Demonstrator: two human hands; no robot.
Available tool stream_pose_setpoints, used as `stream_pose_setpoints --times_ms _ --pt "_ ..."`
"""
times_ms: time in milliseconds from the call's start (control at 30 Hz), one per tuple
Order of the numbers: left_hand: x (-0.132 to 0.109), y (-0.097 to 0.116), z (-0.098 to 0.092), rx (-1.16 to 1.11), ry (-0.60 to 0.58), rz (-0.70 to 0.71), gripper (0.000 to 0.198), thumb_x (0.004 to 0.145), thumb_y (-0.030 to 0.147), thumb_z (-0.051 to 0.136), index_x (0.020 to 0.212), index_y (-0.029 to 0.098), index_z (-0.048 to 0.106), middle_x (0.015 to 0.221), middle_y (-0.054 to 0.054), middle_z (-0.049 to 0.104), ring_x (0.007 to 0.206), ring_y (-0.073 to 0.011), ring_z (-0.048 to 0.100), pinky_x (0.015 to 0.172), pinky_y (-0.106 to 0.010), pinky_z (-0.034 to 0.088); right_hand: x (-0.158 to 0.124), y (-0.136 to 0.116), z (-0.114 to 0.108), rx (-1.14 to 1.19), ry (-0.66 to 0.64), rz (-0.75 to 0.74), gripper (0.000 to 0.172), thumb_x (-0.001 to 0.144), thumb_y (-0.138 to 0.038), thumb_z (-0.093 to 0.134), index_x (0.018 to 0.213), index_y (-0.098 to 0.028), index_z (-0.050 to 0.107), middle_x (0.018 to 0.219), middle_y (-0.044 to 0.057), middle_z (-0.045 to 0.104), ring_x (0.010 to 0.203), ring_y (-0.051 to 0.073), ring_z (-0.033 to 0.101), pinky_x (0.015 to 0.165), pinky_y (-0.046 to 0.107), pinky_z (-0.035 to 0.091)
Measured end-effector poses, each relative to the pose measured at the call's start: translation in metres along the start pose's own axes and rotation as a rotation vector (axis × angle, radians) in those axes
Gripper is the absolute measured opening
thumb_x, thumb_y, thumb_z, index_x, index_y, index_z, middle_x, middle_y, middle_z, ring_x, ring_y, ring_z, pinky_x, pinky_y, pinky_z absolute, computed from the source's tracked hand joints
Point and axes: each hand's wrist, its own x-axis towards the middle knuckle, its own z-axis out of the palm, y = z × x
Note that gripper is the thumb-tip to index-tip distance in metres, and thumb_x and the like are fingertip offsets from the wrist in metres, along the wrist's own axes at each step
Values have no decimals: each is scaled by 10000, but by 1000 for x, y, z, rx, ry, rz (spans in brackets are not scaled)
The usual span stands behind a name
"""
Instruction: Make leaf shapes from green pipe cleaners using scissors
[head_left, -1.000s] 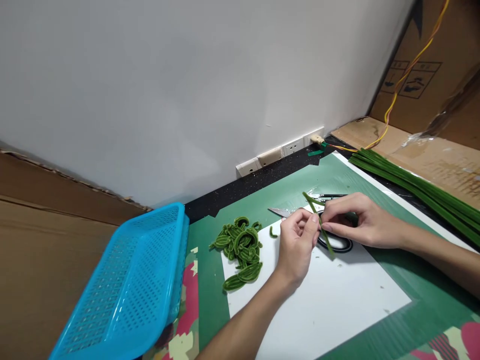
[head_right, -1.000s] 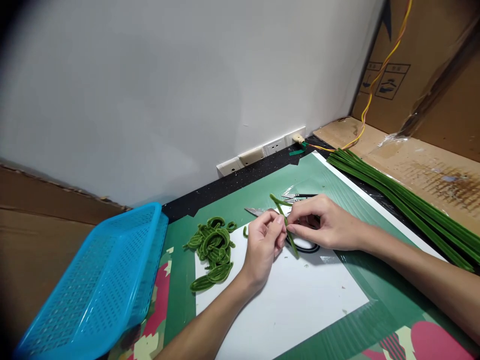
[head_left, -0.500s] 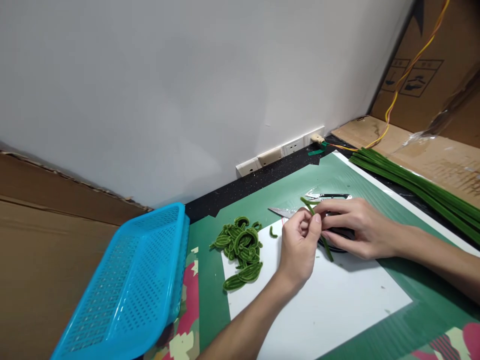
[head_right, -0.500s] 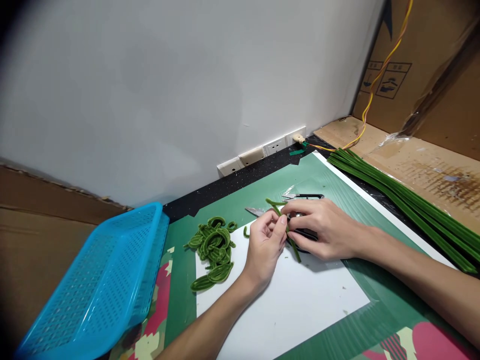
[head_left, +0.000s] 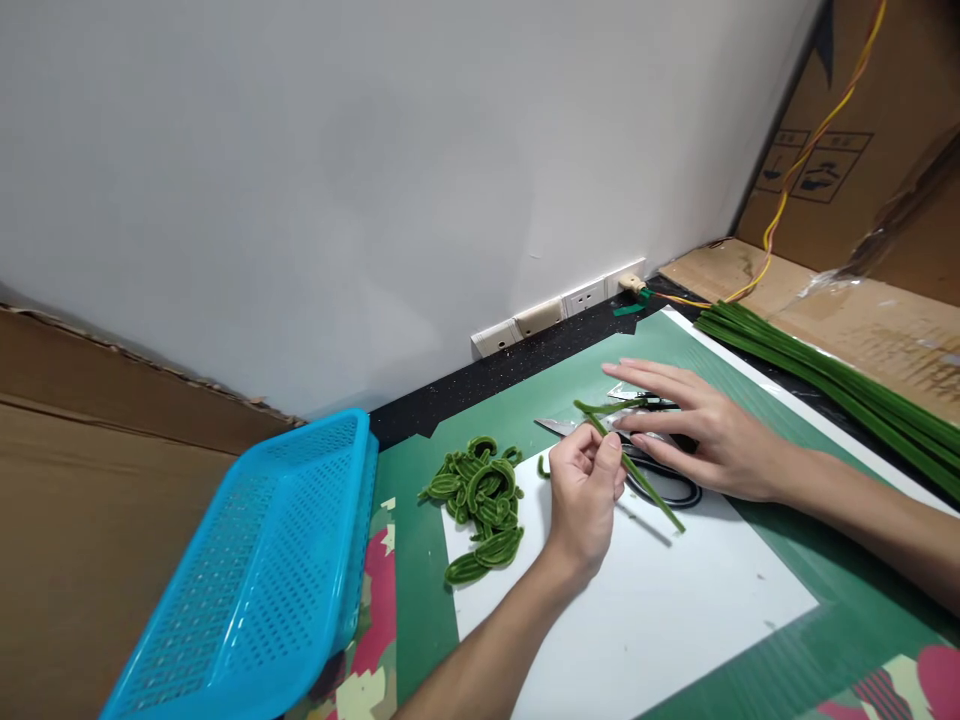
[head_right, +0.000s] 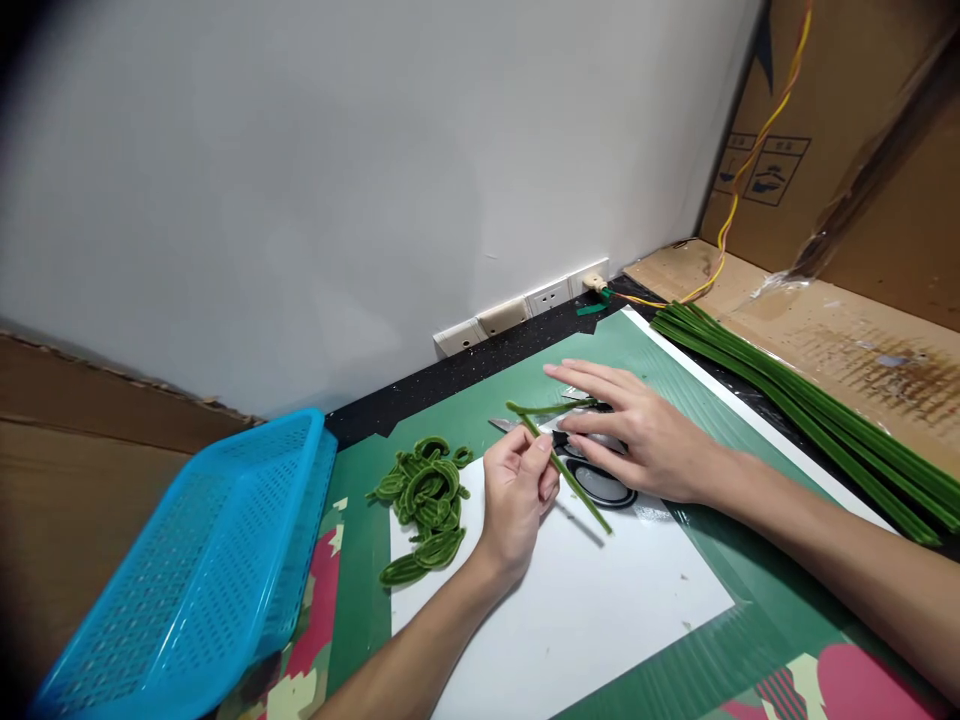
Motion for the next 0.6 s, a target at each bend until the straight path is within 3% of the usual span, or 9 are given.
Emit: stream_pose_setpoints --times_ms 100,200,333,433,600 --pt "0 -1 -1 9 17 14 508 943 545 766 719 213 454 509 85 434 423 -54 292 437 -191 233 -2 2 4 24 -94 -11 293 1048 -209 606 1312 -237 727 1529 138 652 1489 354 535 1159 596 496" --pt "0 0 0 22 21 13 493 965 534 750 731 212 459 521 82 443 432 -57 291 444 -191 241 -4 3 6 108 -103 17 319 1043 -210 623 1348 -248 708 1325 122 760 1363 327 624 1108 557 513" --pt "-1 1 0 50 43 16 486 986 543 726 745 210 467 559 73 456 474 -69 310 465 -197 257 1 -5 -5 356 -73 99 224 1042 -224 645 1219 -260 778 1134 93 790 1125 277 699 1005 465 537" --pt "-1 -1 -2 87 68 26 465 1002 536 708 761 209 481 598 61 466 518 -87 356 502 -211 284 5 -13 -18 655 -163 227 213 1067 -297 623 1132 -232 816 1049 92 799 988 251 720 932 410 559" --pt "-3 -1 -1 168 -115 36 433 988 531 714 776 208 518 676 31 502 616 -135 438 619 -268 384 5 -17 -27 1003 -262 275 551 1075 -630 476 1270 -221 789 1090 129 812 886 271 769 768 380 612"
